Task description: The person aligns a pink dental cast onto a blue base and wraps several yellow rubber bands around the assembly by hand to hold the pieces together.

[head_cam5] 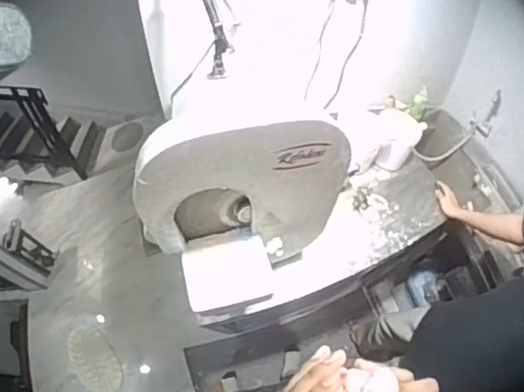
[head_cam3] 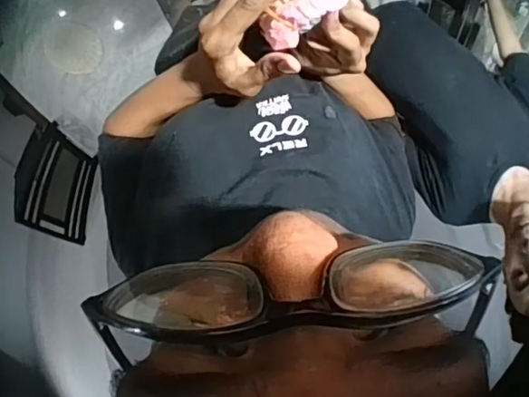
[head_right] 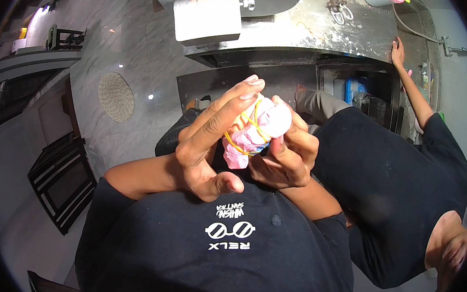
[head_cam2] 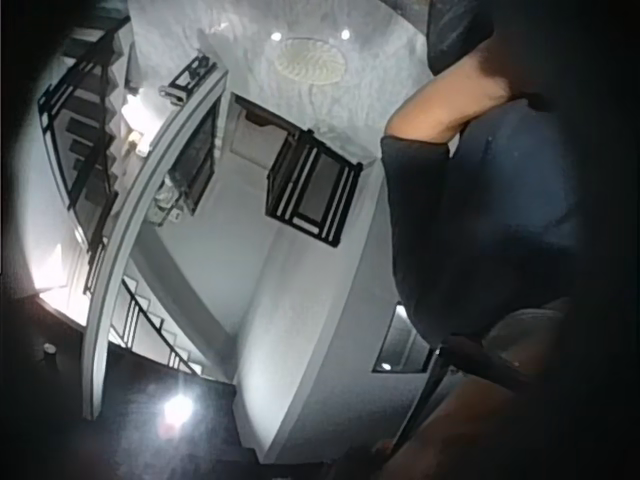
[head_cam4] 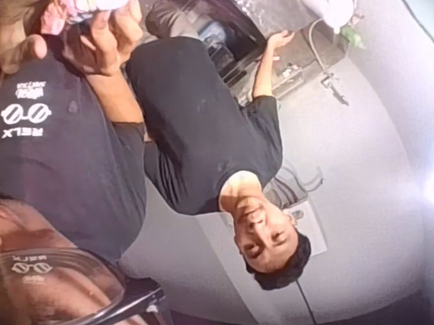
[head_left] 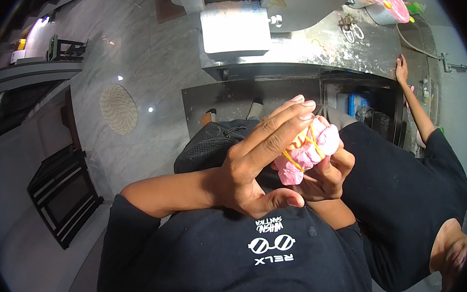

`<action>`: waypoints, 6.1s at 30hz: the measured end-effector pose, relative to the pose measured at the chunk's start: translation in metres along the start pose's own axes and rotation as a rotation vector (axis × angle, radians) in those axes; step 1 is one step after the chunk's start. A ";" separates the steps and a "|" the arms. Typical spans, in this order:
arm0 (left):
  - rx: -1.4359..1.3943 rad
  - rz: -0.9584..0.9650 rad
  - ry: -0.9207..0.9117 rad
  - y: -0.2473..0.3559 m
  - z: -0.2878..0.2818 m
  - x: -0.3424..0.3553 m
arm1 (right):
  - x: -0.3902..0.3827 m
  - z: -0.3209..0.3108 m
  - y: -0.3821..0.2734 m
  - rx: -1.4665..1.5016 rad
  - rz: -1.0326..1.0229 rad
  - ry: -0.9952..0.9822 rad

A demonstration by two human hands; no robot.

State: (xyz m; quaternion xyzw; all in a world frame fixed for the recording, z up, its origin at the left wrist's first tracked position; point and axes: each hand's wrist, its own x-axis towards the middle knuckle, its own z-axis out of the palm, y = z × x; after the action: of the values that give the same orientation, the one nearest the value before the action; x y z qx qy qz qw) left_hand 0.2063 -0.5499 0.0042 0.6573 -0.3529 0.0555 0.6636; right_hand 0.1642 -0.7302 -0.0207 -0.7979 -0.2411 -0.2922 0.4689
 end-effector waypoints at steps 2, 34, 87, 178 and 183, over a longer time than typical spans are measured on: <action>-0.007 0.000 0.012 -0.001 0.002 -0.001 | 0.001 0.002 0.000 0.034 0.013 0.029; -0.186 -0.637 -0.146 -0.002 -0.016 -0.037 | -0.002 -0.036 0.006 0.568 0.795 -0.472; -0.747 -0.713 0.317 -0.087 0.027 0.019 | 0.072 -0.045 0.066 -0.013 0.190 -0.313; -1.193 -0.442 0.270 -0.015 -0.004 0.017 | 0.074 -0.014 -0.009 -0.136 -0.033 -0.015; -0.823 -0.402 0.243 -0.030 0.000 0.012 | 0.075 -0.007 -0.001 -0.084 0.074 0.053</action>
State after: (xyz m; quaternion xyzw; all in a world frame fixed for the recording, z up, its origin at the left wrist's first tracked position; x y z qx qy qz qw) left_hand 0.2313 -0.5585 -0.0147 0.3836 -0.1308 -0.1422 0.9031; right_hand 0.2147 -0.7279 0.0346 -0.8172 -0.1866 -0.3055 0.4517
